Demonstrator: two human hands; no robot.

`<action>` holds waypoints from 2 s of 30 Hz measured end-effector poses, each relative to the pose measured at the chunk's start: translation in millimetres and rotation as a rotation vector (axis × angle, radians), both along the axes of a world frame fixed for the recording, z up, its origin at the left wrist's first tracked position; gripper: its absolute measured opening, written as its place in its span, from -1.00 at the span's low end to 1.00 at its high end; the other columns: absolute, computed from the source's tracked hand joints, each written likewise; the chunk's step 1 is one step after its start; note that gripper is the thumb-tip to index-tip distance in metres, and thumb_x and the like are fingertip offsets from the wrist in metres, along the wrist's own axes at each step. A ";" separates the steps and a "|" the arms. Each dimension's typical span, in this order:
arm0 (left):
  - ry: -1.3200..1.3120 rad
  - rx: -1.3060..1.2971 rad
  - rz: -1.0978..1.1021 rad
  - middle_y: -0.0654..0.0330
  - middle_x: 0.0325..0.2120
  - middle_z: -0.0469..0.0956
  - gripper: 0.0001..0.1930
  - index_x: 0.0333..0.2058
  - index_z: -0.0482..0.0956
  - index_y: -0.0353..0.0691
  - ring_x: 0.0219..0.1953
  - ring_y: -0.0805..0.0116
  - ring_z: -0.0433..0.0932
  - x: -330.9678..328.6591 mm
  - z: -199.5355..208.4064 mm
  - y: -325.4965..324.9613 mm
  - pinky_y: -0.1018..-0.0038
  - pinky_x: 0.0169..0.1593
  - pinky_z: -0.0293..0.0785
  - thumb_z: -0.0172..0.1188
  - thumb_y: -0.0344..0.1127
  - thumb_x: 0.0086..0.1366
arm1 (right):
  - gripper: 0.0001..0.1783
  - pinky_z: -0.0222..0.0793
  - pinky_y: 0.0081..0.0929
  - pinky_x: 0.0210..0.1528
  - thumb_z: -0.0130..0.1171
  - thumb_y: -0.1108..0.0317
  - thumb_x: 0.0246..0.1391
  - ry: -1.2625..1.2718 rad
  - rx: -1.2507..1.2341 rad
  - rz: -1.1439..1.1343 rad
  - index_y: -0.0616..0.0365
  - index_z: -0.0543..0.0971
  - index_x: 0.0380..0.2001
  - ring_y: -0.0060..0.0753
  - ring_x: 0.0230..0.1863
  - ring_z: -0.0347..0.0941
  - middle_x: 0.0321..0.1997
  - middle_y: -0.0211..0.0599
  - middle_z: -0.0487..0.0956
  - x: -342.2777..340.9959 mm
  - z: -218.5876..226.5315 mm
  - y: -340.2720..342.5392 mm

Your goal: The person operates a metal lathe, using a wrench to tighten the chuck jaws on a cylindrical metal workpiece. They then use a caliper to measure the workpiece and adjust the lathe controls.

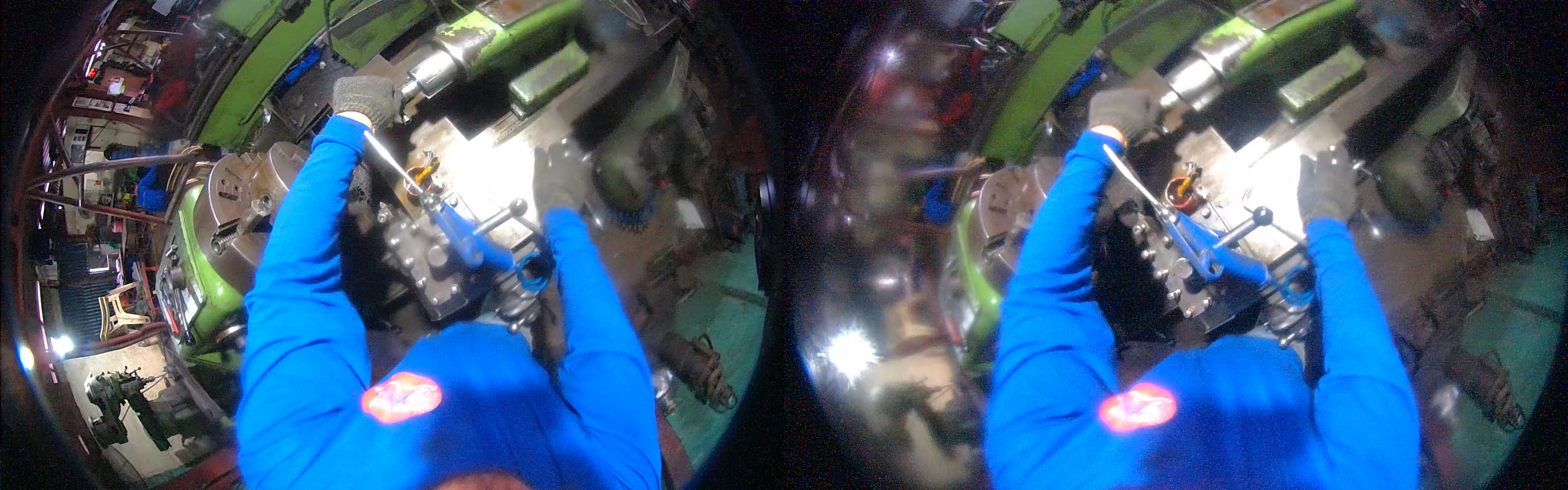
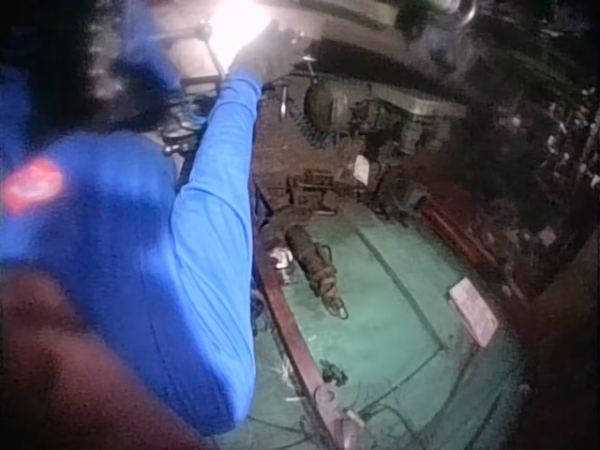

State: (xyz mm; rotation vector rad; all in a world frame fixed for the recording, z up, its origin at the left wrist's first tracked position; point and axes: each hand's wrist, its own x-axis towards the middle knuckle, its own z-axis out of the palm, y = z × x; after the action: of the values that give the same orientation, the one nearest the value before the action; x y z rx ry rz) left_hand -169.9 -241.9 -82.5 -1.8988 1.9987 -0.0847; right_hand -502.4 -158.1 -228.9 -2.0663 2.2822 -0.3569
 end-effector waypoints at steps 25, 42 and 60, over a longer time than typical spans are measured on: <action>0.023 -0.096 -0.123 0.00 -0.30 0.72 -0.63 -0.24 0.77 -0.05 -0.20 -0.04 0.73 -1.2 0.6 6.7 0.12 -0.14 0.63 0.03 -0.01 0.38 | -0.48 0.32 -0.16 0.38 -0.04 -0.11 0.39 -0.039 0.084 -0.050 0.03 0.61 0.10 -0.03 0.38 0.33 0.44 -0.14 0.35 2.9 9.3 1.7; 0.144 -0.103 0.024 -0.01 -0.22 0.71 -0.58 -0.23 0.76 -0.08 -0.17 -0.08 0.70 11.9 -23.2 10.6 0.11 -0.08 0.60 0.00 0.04 0.42 | -0.48 0.30 -0.19 0.40 -0.03 -0.12 0.39 0.020 0.035 0.000 0.04 0.61 0.09 -0.07 0.37 0.34 0.42 -0.13 0.38 0.0 -1.9 1.7; 0.963 -0.096 0.211 -0.15 -0.24 0.69 -0.55 -0.17 0.72 -0.30 -0.07 -0.07 0.66 69.1 -187.0 53.7 0.17 0.06 0.51 0.06 -0.02 0.35 | -0.43 0.04 -0.11 0.55 -0.16 0.02 0.44 -0.134 0.267 0.008 0.18 0.45 0.29 0.09 0.51 0.15 0.48 0.10 0.30 13.5 29.0 1.2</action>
State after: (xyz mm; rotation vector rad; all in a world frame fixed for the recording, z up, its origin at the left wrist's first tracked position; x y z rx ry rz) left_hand -100.9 -188.3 -269.6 -2.4726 2.3103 0.9764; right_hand -489.0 -156.9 -199.8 -1.8628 2.1127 -0.1730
